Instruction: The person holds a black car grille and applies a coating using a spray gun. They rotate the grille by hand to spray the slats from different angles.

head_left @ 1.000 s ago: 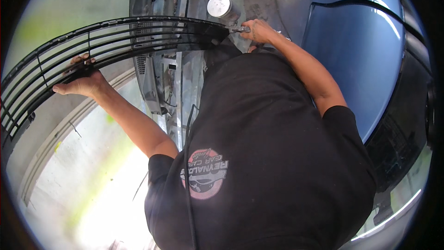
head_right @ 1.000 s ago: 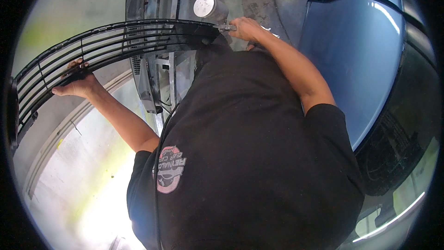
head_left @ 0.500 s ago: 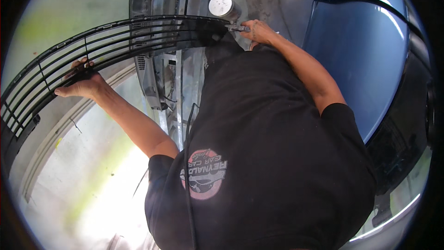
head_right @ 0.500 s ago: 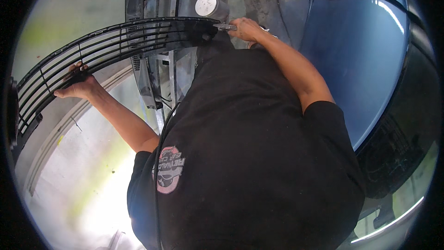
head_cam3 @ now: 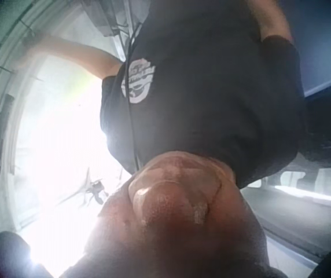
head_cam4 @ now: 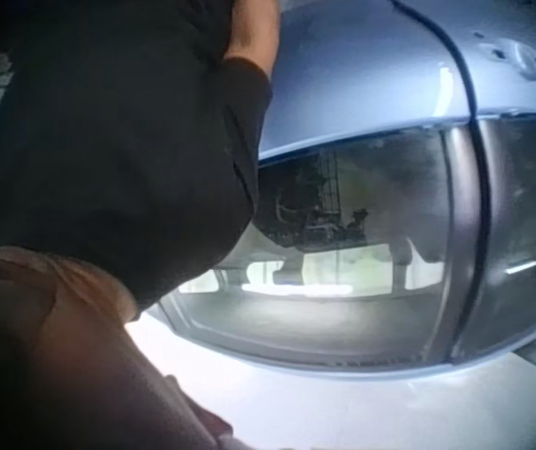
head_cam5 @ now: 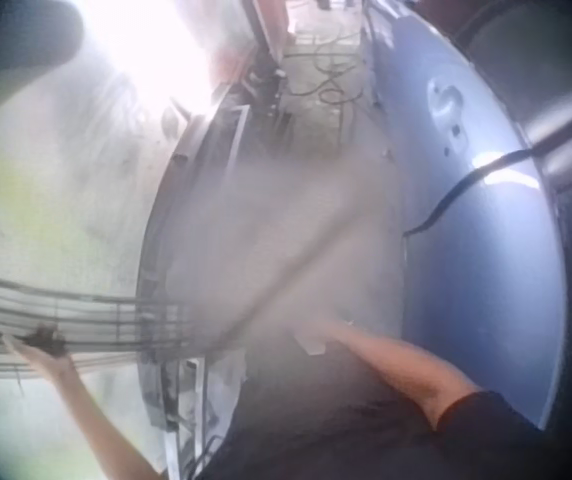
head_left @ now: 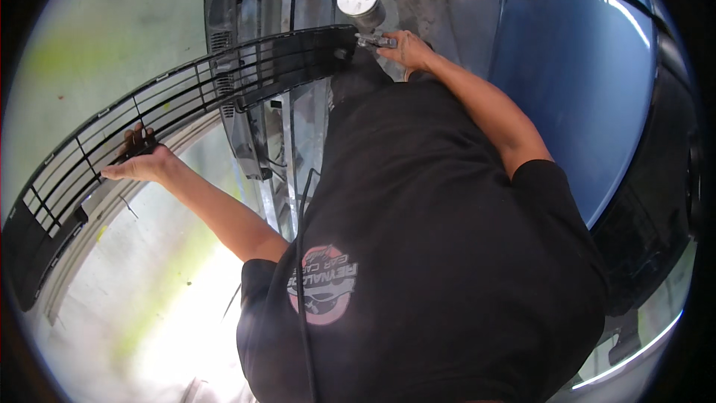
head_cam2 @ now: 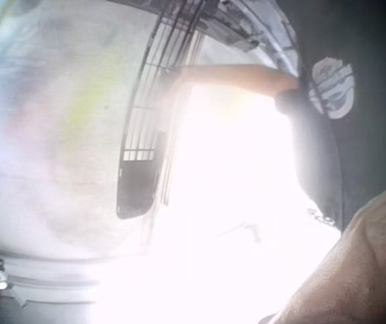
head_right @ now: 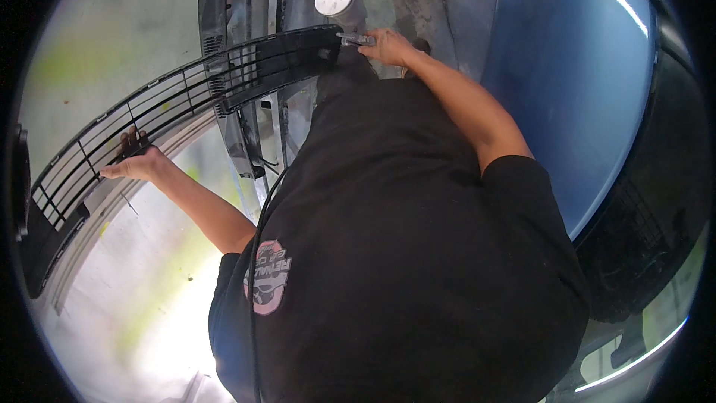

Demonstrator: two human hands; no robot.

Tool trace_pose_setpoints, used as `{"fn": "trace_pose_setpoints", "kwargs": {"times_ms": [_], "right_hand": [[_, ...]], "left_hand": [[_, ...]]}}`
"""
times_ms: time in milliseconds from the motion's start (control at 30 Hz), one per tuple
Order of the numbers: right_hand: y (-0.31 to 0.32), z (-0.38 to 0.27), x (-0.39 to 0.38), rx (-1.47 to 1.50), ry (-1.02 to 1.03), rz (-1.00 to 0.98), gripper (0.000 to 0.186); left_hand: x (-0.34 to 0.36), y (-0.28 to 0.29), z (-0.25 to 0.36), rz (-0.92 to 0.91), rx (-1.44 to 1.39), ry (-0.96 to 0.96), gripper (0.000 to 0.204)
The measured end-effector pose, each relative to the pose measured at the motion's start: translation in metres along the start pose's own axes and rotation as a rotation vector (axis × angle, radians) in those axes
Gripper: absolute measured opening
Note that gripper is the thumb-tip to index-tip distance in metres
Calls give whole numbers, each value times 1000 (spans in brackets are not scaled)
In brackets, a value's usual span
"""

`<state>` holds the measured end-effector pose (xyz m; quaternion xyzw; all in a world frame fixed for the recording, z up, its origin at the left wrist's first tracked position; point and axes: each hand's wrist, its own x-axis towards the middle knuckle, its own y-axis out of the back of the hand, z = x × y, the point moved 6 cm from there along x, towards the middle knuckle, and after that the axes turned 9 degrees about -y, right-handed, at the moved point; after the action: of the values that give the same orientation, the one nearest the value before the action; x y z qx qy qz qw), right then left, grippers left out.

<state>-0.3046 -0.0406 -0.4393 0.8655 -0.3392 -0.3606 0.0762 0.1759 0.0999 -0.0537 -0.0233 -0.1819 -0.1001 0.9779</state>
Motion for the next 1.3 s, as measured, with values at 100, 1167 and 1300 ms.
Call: {"fn": "trace_pose_setpoints", "kwargs": {"times_ms": [100, 1167, 1300], "right_hand": [[12, 7, 9, 41, -3, 16, 72], [29, -70, -44, -156, 190, -219, 53], [27, -84, -50, -115, 258, -160, 45]], "left_hand": [[-3, 7, -1, 104, 22, 3, 93], [-42, -17, 16, 24, 17, 41, 97], [-41, -21, 14, -10, -14, 72, 97]]}}
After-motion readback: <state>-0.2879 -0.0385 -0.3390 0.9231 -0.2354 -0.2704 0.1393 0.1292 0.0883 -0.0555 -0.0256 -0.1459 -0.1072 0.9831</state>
